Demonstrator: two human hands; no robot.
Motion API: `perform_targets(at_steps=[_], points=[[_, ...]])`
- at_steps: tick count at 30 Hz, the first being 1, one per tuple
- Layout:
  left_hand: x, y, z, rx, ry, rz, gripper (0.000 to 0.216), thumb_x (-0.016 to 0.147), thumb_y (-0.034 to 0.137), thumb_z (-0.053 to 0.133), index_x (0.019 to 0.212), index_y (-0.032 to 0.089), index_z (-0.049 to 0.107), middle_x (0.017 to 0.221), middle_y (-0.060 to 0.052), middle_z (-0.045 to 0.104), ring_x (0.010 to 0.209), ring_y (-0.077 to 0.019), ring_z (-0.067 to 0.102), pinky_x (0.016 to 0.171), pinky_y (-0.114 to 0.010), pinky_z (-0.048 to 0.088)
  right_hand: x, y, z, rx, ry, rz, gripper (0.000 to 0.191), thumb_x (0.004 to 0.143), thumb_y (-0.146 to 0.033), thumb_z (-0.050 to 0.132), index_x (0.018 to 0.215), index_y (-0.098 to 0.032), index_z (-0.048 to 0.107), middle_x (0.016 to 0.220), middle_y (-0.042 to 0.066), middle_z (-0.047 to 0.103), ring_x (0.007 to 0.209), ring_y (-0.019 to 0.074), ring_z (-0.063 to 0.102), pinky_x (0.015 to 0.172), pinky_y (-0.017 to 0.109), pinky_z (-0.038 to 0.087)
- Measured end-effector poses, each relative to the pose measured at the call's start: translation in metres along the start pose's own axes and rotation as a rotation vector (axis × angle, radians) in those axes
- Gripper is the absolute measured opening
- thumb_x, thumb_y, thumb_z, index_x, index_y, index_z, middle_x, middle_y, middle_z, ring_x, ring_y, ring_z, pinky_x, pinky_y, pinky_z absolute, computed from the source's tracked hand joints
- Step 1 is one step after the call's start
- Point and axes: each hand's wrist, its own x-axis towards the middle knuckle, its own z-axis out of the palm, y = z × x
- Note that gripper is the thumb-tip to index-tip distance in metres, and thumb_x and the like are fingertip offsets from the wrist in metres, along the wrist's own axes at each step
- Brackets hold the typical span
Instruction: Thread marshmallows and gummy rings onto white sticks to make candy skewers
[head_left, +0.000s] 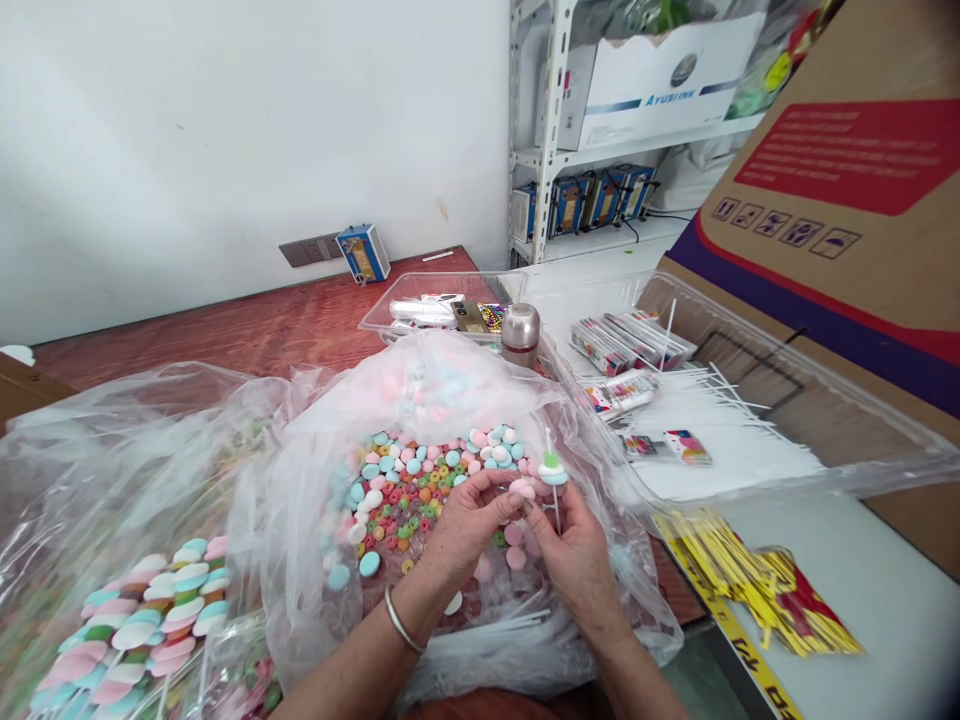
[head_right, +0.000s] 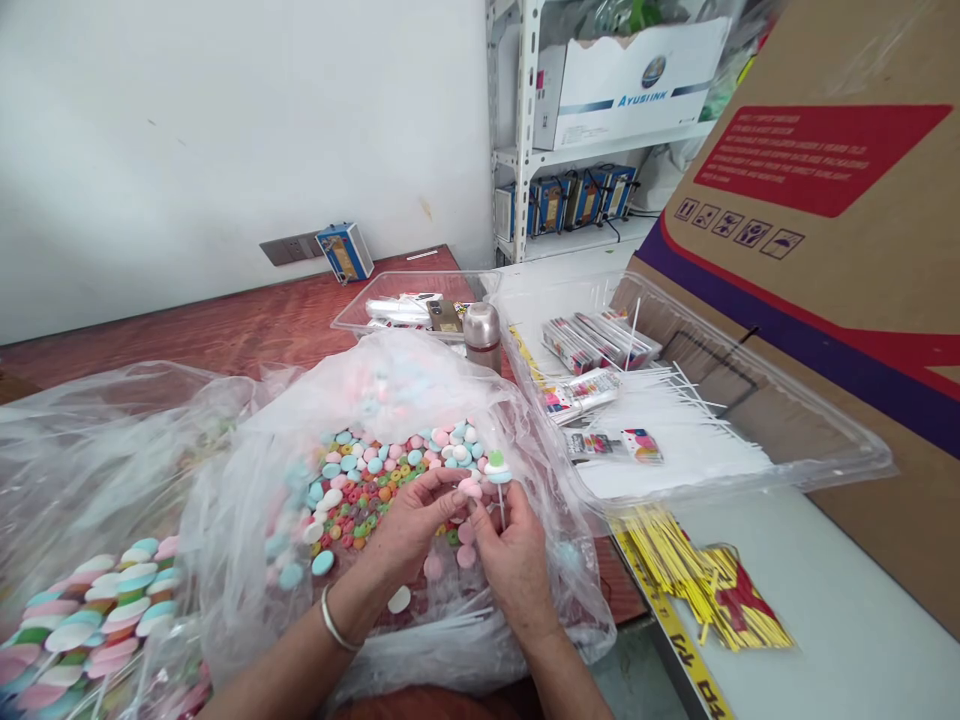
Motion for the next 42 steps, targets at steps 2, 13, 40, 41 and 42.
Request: perform_targets(at_steps=[2,13,40,41,42], points=[[0.000,0.000,0.000,0.043,-0.015,0.021,0.038,0.071,0.035,0.081,0.102,0.017,0.069,0.079,-0.005,0.072,0.053,-0.0124,0.061,0.054,-0.025,0.048,0.000,-0.002,-0.002,0.034,-0.038,0.027,0.031,0.086,-0.044,0.059,0.106,-0.020,0.060,0.080,0.003,0.071,0.077,0.0194,0.066,0.064,0.027,0.050],[0.002,-0.005,-0.008,0.138,0.078,0.003,0.038,0.074,0.040,0.077,0.102,0.015,0.069,0.081,-0.006,0.071,0.063,-0.0136,0.063,0.061,-0.024,0.049,-0.004,-0.020,-0.007,0.085,-0.176,0.130,0.028,0.089,-0.042,0.052,0.102,-0.019,0.060,0.072,0.000,0.067,0.057,0.0154,0.061,0.051,0.023,0.045],[0.002,0.005,-0.015,0.239,0.238,0.237,0.026,0.079,0.036,0.069,0.097,0.017,0.069,0.076,-0.001,0.066,0.070,-0.0128,0.060,0.066,-0.024,0.048,-0.040,-0.012,-0.008,0.114,-0.368,0.210,0.033,0.092,-0.048,0.044,0.070,-0.023,0.050,0.042,-0.010,0.031,0.036,0.0087,0.026,0.037,0.022,0.019],[0.002,0.007,-0.015,0.251,0.224,0.246,0.024,0.079,0.034,0.069,0.096,0.017,0.069,0.076,-0.001,0.066,0.071,-0.0129,0.060,0.066,-0.024,0.048,-0.040,-0.014,-0.007,0.144,-0.370,0.238,0.034,0.091,-0.049,0.044,0.070,-0.023,0.049,0.041,-0.010,0.031,0.035,0.0083,0.025,0.036,0.022,0.019],[0.001,0.008,-0.015,0.262,0.211,0.252,0.023,0.079,0.033,0.069,0.095,0.018,0.068,0.076,-0.001,0.066,0.072,-0.0130,0.060,0.066,-0.024,0.047,-0.040,-0.015,-0.007,0.179,-0.374,0.265,0.034,0.091,-0.050,0.045,0.071,-0.023,0.050,0.041,-0.011,0.031,0.034,0.0079,0.024,0.036,0.022,0.018]])
